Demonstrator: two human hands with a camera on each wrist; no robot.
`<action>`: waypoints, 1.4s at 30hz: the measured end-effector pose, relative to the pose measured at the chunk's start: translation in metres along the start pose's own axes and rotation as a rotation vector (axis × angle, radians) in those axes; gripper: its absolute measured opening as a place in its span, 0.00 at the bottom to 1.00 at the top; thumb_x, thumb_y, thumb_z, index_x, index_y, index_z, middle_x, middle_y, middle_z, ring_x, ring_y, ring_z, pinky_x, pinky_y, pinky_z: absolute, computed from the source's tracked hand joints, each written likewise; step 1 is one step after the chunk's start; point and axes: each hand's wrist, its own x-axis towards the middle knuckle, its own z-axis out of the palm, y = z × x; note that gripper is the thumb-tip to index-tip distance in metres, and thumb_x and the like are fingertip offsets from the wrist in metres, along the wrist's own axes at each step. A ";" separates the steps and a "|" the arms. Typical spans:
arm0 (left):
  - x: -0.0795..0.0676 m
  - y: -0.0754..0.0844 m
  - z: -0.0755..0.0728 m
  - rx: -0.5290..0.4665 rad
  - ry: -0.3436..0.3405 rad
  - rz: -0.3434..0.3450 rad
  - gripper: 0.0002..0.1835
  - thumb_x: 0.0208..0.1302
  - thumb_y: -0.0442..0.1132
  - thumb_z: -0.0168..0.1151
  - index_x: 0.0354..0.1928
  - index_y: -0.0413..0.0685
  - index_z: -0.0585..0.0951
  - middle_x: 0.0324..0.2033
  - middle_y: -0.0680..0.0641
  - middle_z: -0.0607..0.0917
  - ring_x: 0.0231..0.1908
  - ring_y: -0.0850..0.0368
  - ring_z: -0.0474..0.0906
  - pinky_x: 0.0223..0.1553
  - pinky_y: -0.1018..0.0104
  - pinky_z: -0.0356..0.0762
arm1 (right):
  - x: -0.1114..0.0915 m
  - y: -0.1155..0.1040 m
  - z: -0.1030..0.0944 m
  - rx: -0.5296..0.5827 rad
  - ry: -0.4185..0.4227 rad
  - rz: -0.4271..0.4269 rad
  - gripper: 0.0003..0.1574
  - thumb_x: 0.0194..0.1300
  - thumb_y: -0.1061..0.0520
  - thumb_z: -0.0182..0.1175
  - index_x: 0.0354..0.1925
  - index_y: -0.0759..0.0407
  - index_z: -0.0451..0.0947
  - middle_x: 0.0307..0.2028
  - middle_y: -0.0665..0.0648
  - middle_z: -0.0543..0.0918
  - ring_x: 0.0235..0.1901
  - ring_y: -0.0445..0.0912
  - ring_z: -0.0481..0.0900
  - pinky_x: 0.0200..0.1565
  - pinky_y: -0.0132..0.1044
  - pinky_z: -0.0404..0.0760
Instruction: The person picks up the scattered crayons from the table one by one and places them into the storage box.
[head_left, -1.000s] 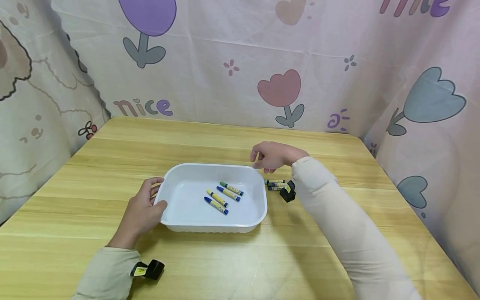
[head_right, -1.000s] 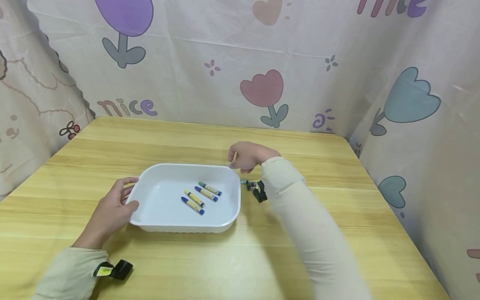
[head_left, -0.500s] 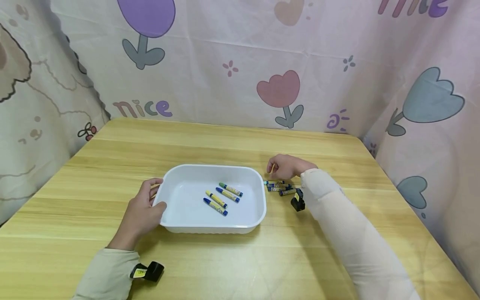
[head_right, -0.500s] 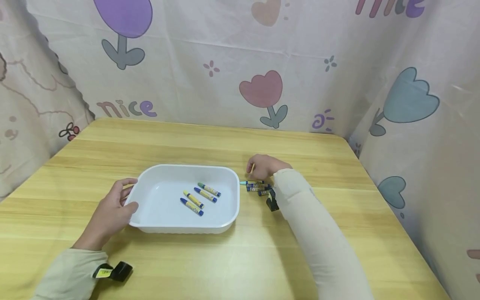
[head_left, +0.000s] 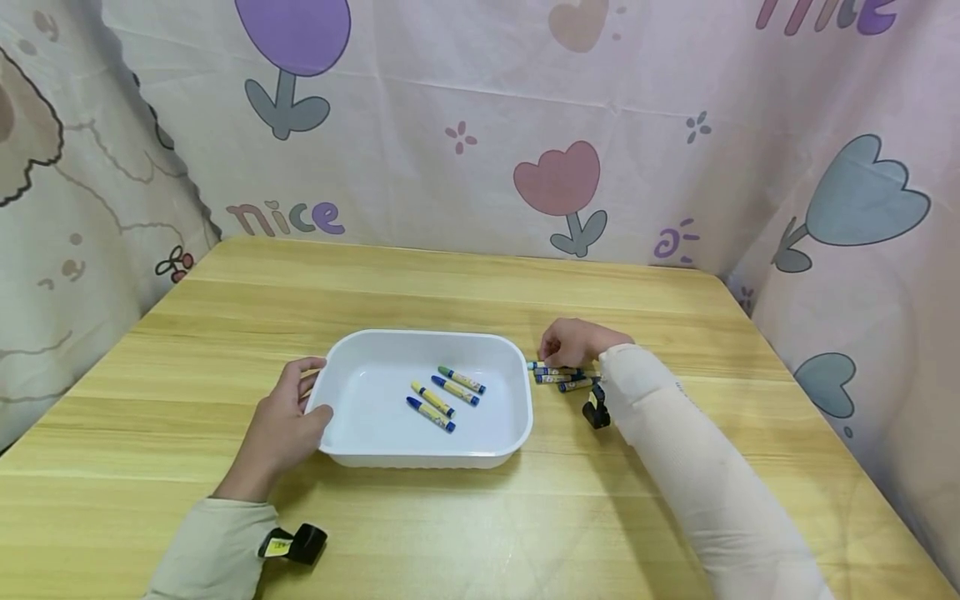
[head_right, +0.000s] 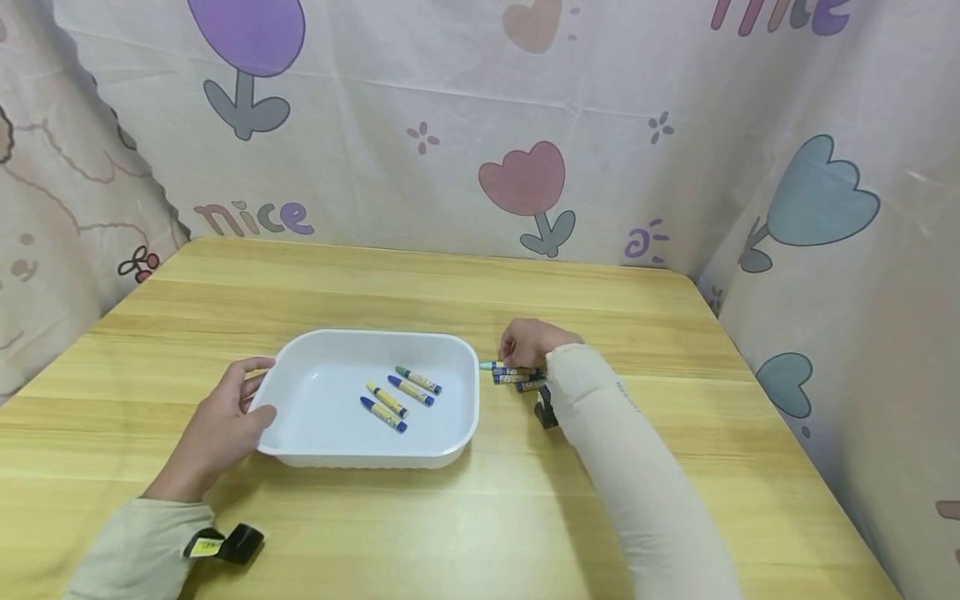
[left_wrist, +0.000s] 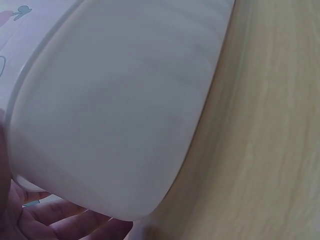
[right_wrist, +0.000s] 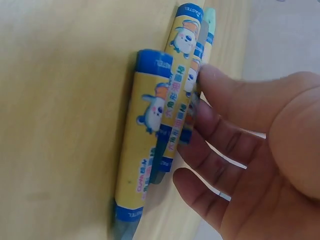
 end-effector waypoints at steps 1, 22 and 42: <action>0.000 0.000 0.000 0.001 0.001 0.002 0.32 0.64 0.28 0.48 0.70 0.37 0.55 0.65 0.29 0.67 0.61 0.35 0.69 0.51 0.47 0.76 | 0.000 0.000 0.000 -0.018 0.002 -0.004 0.05 0.68 0.63 0.57 0.37 0.60 0.80 0.32 0.54 0.79 0.32 0.46 0.74 0.36 0.36 0.77; -0.002 -0.001 -0.001 0.017 -0.003 0.005 0.32 0.63 0.29 0.48 0.70 0.37 0.55 0.65 0.29 0.67 0.61 0.34 0.69 0.51 0.45 0.77 | -0.006 0.000 -0.007 -0.013 0.058 -0.072 0.14 0.71 0.65 0.48 0.48 0.67 0.79 0.43 0.59 0.81 0.40 0.49 0.76 0.49 0.45 0.78; 0.000 0.000 -0.001 0.006 0.001 0.010 0.32 0.63 0.28 0.48 0.69 0.36 0.55 0.64 0.29 0.67 0.60 0.34 0.70 0.51 0.45 0.77 | -0.019 -0.028 -0.029 0.009 0.059 -0.098 0.13 0.71 0.61 0.51 0.50 0.65 0.76 0.38 0.57 0.80 0.34 0.47 0.74 0.38 0.39 0.76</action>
